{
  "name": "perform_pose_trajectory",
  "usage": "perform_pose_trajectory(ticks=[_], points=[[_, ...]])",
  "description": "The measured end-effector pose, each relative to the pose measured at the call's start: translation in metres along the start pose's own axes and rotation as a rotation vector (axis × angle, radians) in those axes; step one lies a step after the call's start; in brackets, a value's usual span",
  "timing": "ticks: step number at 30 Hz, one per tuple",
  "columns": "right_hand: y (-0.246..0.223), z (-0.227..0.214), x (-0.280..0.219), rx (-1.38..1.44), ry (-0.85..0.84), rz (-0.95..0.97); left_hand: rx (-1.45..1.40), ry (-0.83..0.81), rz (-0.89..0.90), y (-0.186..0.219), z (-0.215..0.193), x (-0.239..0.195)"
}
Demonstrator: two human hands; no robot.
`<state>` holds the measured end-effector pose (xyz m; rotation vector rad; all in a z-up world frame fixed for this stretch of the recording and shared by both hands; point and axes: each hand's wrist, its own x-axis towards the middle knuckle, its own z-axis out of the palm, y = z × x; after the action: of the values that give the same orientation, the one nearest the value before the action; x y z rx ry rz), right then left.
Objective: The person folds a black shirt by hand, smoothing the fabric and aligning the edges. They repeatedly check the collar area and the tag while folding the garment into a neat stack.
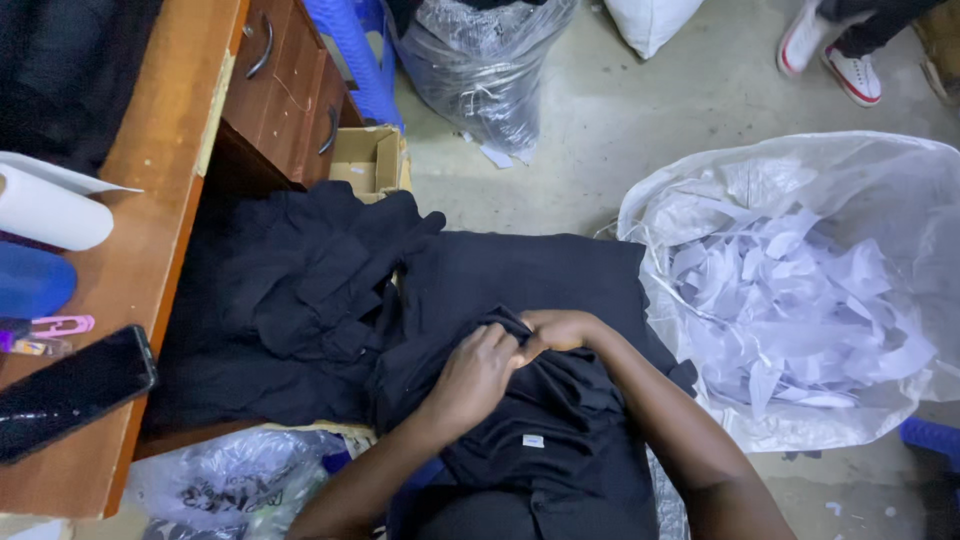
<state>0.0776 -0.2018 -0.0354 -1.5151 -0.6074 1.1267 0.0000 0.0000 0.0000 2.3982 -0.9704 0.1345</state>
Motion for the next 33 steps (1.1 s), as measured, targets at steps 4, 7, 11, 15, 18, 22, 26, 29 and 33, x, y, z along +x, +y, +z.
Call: perform_pose_trajectory(ticks=[4, 7, 11, 15, 18, 22, 26, 29, 33], points=[[0.006, -0.003, -0.006, -0.06, -0.047, -0.035, -0.549, -0.332, 0.123, 0.035, -0.07, 0.02], [0.028, -0.004, -0.008, -0.015, -0.095, -0.06, -1.324, -0.784, 0.244, 0.036, -0.072, 0.012], [0.065, -0.015, -0.006, -0.206, -0.032, -0.261, -2.238, -0.575, 0.006, 0.045, -0.051, -0.003], [0.081, -0.021, 0.001, -0.199, -0.012, -0.236, -2.557, 0.0, -0.229, 0.04, -0.033, 0.015], [0.089, -0.017, 0.006, -0.169, 0.016, -0.189, -2.485, 0.135, -0.328, 0.023, -0.011, 0.013], [0.098, -0.012, 0.004, -0.145, 0.071, -0.097, -2.415, 0.13, -0.385, 0.025, -0.01, 0.015], [0.103, -0.015, 0.006, -0.133, 0.111, -0.012, -2.402, 0.026, -0.158, 0.035, -0.016, 0.022], [0.104, -0.01, 0.004, -0.107, 0.129, 0.044, -2.393, 0.143, -0.017, 0.048, -0.034, 0.036], [0.077, -0.002, 0.002, -0.091, 0.149, 0.098, -2.421, 0.312, -0.107, 0.019, -0.015, 0.064]])
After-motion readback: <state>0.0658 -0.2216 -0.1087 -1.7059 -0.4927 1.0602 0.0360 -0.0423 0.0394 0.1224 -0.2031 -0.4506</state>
